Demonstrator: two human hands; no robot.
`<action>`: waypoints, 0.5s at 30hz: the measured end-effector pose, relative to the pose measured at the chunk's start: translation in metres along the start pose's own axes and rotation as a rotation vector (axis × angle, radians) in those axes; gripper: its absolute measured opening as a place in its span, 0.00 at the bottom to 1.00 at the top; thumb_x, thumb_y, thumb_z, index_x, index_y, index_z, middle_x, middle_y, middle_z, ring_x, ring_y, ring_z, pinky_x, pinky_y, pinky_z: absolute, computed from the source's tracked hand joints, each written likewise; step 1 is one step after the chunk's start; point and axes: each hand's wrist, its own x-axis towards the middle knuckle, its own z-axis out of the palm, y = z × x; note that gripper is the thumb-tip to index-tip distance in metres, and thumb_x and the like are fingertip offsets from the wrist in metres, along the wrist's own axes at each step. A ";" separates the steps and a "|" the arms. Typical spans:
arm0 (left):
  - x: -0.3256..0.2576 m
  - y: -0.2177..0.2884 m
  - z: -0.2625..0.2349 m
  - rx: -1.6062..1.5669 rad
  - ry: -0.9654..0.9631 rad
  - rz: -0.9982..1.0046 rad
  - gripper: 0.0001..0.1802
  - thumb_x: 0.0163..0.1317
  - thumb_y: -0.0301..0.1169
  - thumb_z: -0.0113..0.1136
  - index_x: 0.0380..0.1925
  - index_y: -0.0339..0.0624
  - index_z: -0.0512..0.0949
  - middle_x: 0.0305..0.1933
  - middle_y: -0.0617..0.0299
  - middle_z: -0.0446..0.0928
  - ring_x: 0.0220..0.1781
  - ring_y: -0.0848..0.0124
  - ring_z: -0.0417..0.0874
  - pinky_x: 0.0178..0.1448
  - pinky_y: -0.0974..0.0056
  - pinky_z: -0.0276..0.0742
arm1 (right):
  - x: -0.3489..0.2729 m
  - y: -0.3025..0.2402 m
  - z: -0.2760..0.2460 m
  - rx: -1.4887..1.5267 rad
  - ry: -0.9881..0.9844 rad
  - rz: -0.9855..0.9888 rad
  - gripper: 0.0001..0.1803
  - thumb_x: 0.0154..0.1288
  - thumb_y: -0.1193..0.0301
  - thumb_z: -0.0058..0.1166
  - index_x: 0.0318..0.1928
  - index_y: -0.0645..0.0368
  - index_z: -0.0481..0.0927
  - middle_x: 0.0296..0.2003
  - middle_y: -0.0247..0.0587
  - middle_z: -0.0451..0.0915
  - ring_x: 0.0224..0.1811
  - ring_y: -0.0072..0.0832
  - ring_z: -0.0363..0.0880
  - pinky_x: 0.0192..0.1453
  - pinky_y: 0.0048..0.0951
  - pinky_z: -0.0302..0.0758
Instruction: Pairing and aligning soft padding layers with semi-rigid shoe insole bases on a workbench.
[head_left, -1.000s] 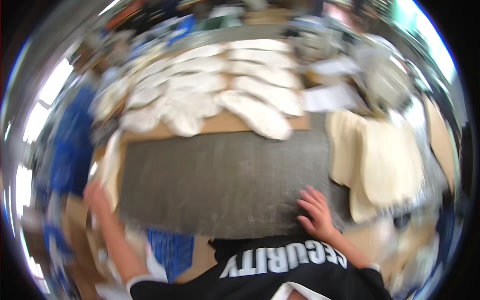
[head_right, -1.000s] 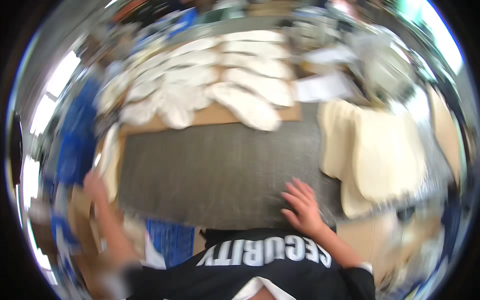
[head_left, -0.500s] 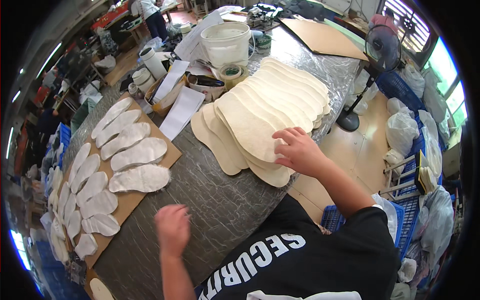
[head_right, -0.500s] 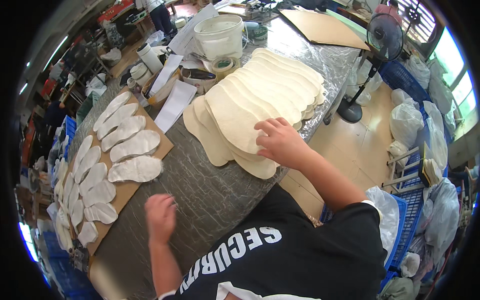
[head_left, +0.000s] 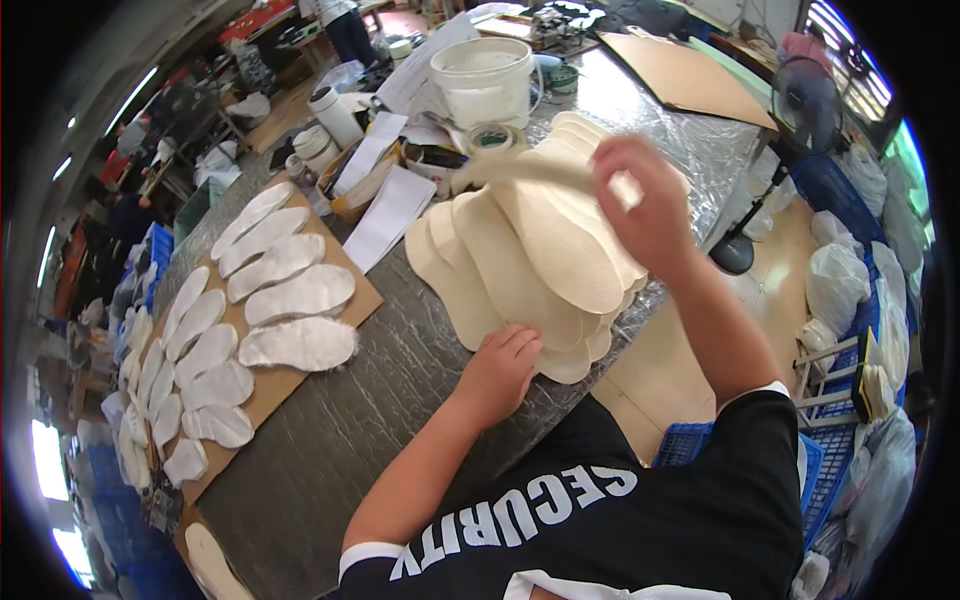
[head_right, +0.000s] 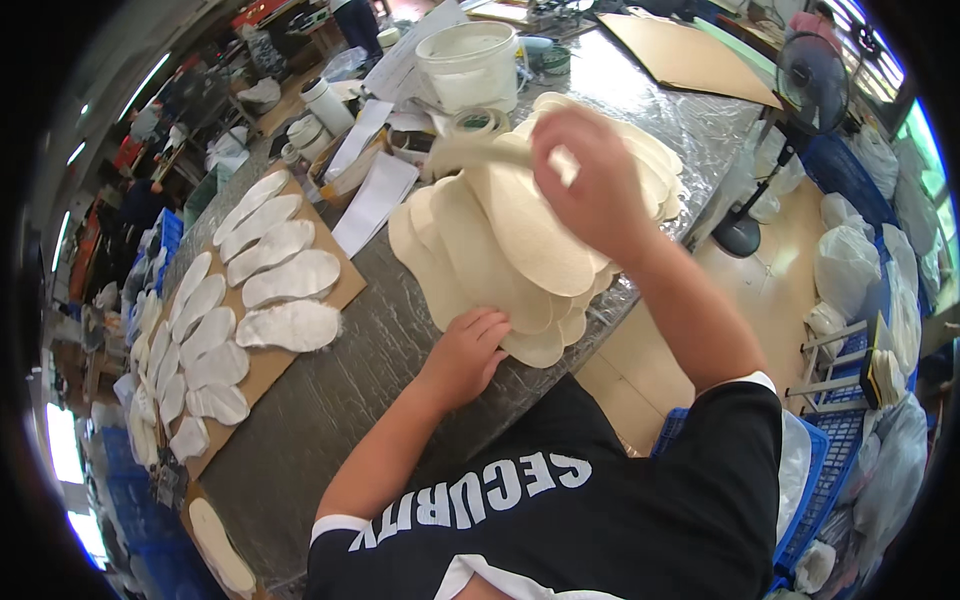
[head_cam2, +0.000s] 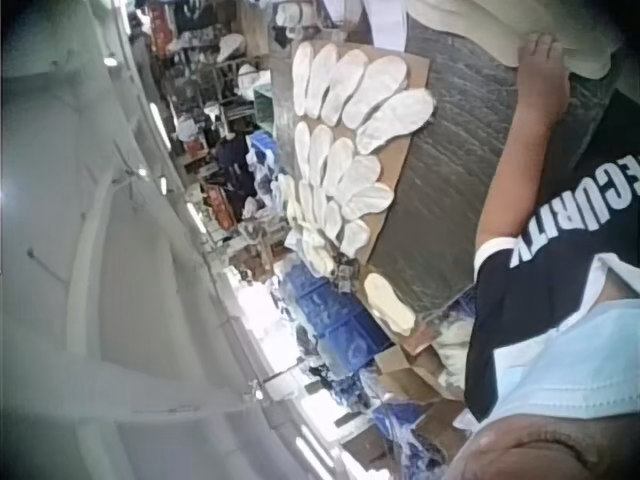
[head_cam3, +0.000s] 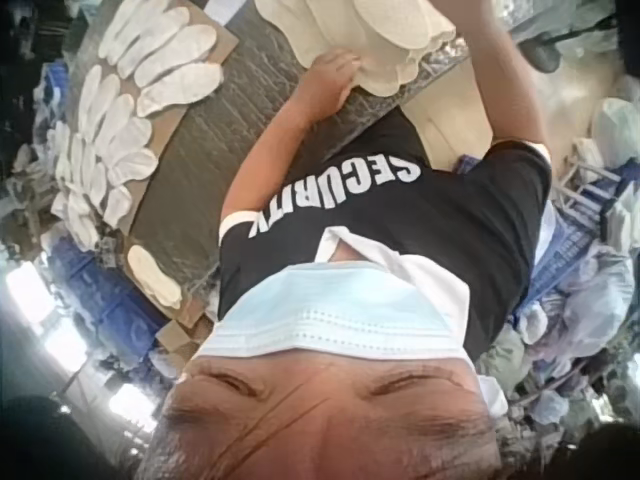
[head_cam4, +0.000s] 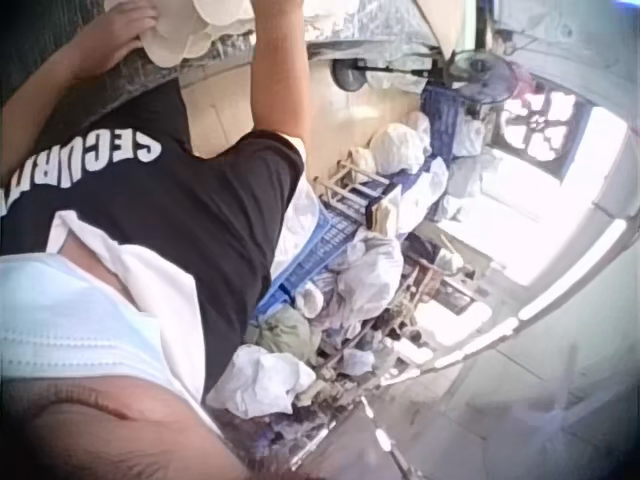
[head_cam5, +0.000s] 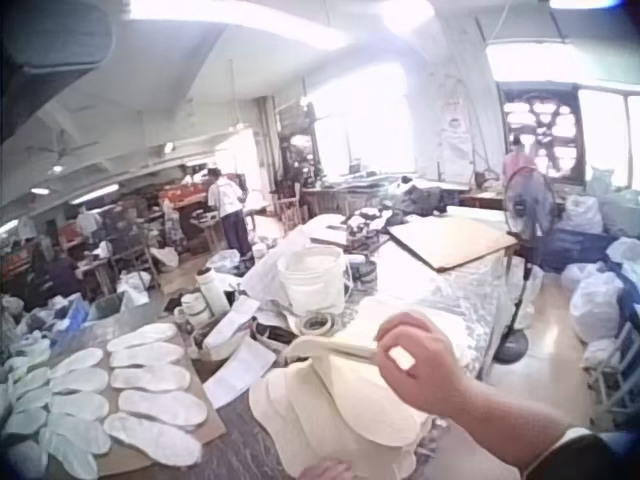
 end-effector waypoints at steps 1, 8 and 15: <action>-0.002 -0.002 0.000 -0.075 0.032 -0.018 0.20 0.50 0.24 0.66 0.45 0.37 0.76 0.51 0.53 0.77 0.56 0.57 0.77 0.58 0.55 0.72 | 0.020 -0.005 -0.003 -0.003 0.050 -0.030 0.05 0.55 0.85 0.56 0.30 0.64 0.74 0.37 0.42 0.79 0.39 0.35 0.79 0.46 0.28 0.73; 0.006 -0.006 -0.067 0.099 0.759 -0.329 0.38 0.48 0.33 0.76 0.57 0.36 0.66 0.59 0.46 0.69 0.57 0.51 0.72 0.60 0.53 0.70 | 0.052 -0.064 0.023 0.342 -0.164 -0.054 0.04 0.55 0.79 0.57 0.28 0.63 0.74 0.35 0.41 0.79 0.33 0.35 0.79 0.39 0.30 0.75; -0.005 -0.022 -0.123 -0.310 0.746 -0.269 0.25 0.57 0.35 0.70 0.50 0.36 0.72 0.53 0.51 0.74 0.54 0.60 0.75 0.58 0.58 0.71 | 0.028 -0.084 0.050 0.493 -0.433 -0.067 0.07 0.56 0.80 0.62 0.33 0.64 0.77 0.37 0.41 0.78 0.37 0.36 0.79 0.41 0.32 0.76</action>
